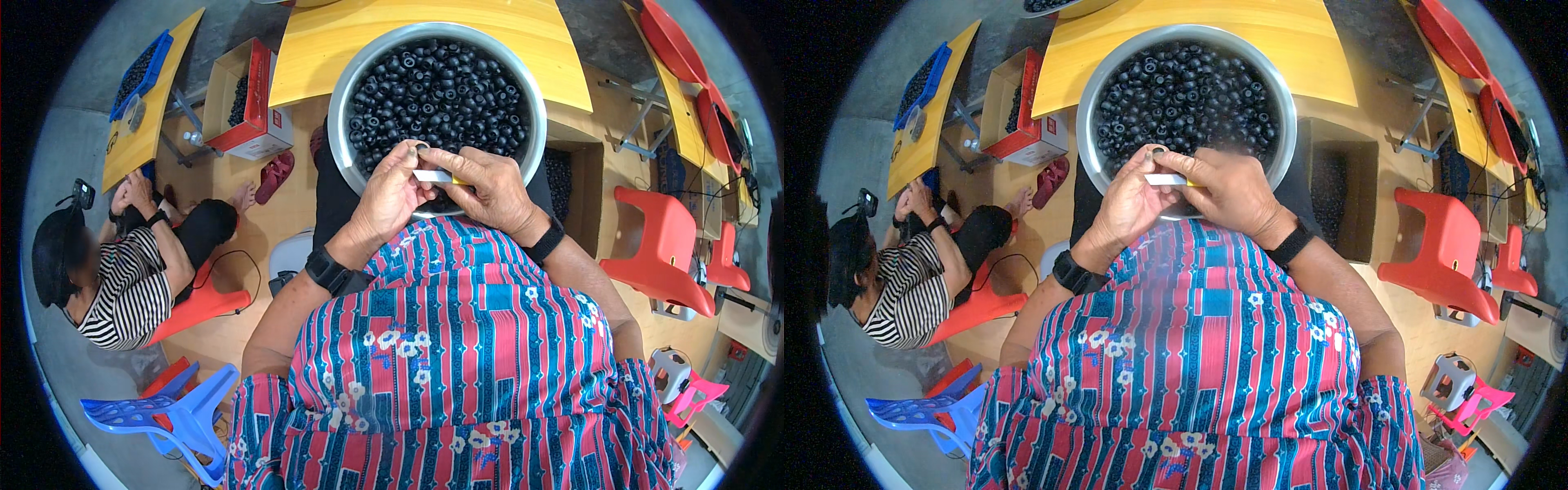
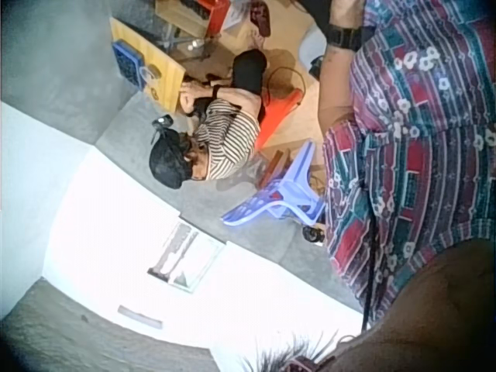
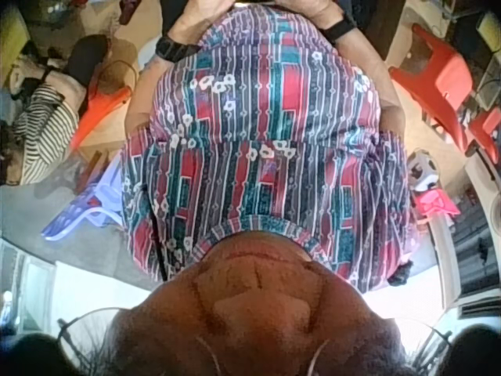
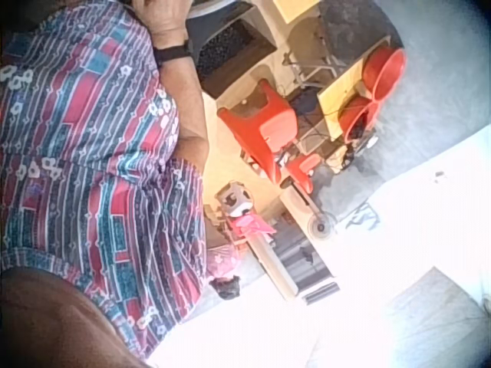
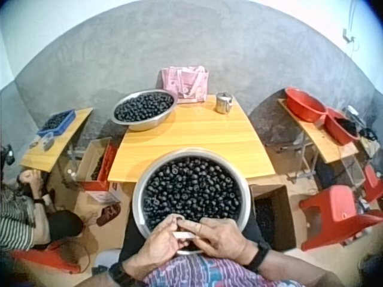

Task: The recorder is sorting small black plastic circular parts from a large bowl into boxes or smaller containers, and then briefly handles a small metal cup.

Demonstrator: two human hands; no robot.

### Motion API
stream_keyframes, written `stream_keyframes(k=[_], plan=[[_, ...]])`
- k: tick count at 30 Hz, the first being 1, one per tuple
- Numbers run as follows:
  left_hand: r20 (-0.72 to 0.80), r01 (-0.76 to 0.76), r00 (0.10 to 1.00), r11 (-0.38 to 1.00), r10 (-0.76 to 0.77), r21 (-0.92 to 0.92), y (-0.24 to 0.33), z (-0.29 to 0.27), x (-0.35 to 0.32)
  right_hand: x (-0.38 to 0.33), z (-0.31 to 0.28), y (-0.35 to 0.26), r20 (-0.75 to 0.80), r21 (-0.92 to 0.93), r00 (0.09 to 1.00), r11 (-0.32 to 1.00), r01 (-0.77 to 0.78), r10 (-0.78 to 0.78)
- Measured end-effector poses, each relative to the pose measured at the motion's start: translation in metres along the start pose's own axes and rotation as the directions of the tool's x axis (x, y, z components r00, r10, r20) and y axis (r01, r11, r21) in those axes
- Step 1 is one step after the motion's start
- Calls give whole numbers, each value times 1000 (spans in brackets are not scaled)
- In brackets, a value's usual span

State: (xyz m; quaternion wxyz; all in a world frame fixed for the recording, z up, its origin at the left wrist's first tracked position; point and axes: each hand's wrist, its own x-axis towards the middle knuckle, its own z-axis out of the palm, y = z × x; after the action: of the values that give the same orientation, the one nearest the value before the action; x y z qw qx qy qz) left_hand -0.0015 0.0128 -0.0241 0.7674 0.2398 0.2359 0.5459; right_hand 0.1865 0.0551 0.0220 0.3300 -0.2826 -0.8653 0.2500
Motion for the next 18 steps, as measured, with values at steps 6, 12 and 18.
stream_keyframes(k=[6,12,18], plan=[[-38,27,999,990,-22,140,5,8,-2,5,-3,-3,7,82,996,992,-92,92],[-14,-2,1000,996,4,88,19,14,-3,2,2,15,-159,455,886,829,-325,435],[-103,2,995,982,18,191,27,16,-5,0,3,24,-196,493,838,790,-366,510]])
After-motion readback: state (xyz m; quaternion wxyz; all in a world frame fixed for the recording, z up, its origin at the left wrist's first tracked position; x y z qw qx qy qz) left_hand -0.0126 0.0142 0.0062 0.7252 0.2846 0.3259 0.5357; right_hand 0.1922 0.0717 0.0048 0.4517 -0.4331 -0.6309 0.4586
